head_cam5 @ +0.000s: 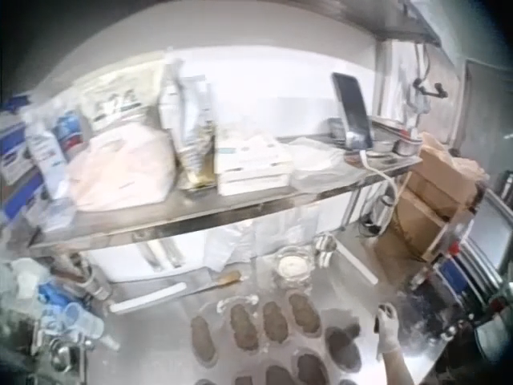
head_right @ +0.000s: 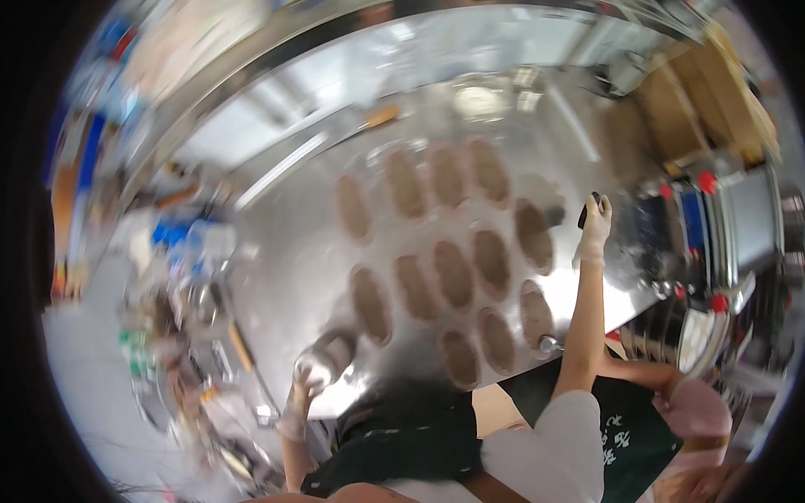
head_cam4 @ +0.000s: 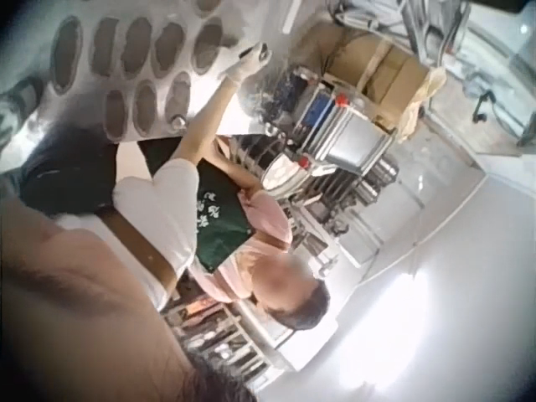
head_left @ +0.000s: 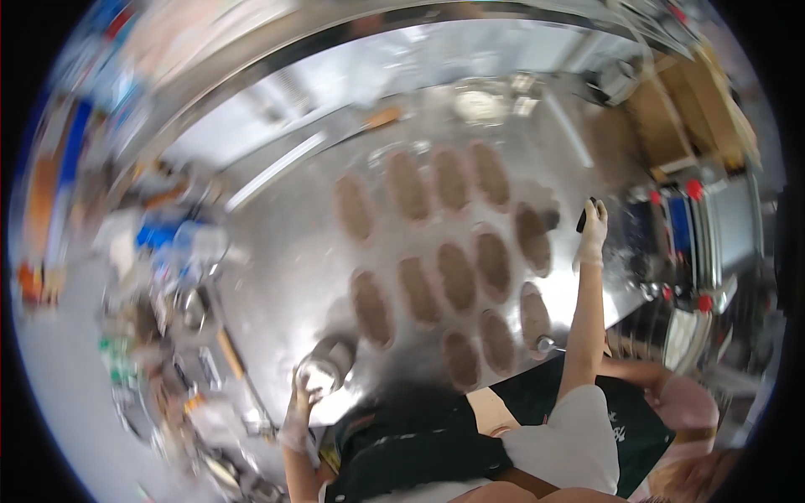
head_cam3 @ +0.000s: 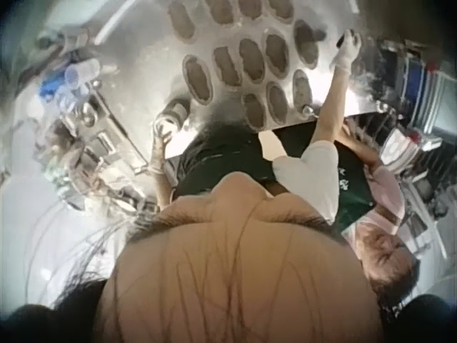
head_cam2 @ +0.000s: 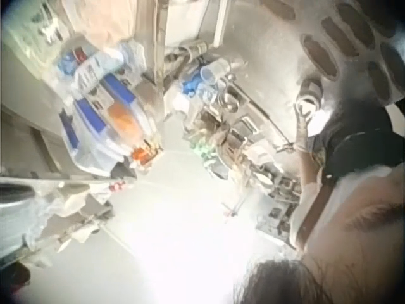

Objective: The person adds bean paste to flattened dough on a stainless steel table using a spoon, reaches for a storage container, and then handles a plastic lid.

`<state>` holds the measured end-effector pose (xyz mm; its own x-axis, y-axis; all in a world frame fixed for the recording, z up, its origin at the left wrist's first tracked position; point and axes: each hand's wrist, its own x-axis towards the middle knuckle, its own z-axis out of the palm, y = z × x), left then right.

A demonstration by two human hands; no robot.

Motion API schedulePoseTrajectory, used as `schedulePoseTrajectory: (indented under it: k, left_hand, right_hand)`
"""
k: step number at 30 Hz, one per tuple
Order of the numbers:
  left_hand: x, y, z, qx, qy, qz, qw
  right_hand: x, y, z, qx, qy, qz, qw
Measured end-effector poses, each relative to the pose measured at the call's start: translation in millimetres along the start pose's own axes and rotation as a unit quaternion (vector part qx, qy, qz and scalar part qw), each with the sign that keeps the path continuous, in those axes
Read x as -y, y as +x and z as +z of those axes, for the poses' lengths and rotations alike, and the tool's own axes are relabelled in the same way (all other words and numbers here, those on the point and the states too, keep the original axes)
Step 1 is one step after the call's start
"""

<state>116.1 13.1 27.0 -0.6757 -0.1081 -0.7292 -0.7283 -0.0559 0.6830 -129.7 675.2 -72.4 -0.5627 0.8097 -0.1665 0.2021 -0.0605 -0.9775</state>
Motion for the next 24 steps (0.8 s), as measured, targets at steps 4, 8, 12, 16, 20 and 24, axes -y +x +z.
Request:
schedulePoseTrajectory:
  k: [4,8,12,16,20,24]
  left_hand:
    - [38.6,15.4,-24.3,-0.013,-0.114,0.055,0.992]
    - [61.3,20.5,-47.9,-0.026,-0.169,0.038,0.985]
    - [72.4,9.4,-66.5,-0.017,-0.186,0.062,0.980]
    - [91.7,-5.1,-91.0,-0.003,-0.193,0.054,0.980]
    - [110.7,-7.6,-113.6,0.014,-0.184,0.027,0.982]
    - [105.3,-9.0,-127.7,0.044,-0.168,0.021,0.985]
  right_hand:
    - [55.4,-221.7,95.1,0.316,-0.072,-0.088,0.942]
    - [95.6,-428.7,132.1,0.524,-0.215,-0.368,0.737]
    - [76.3,-523.9,141.3,0.555,-0.309,-0.373,0.676]
    - [63.0,-560.7,141.9,0.490,-0.365,-0.461,0.643]
    - [43.0,-574.1,134.9,0.414,-0.387,-0.521,0.638]
    - [28.4,-579.5,132.1,0.378,-0.403,-0.539,0.635]
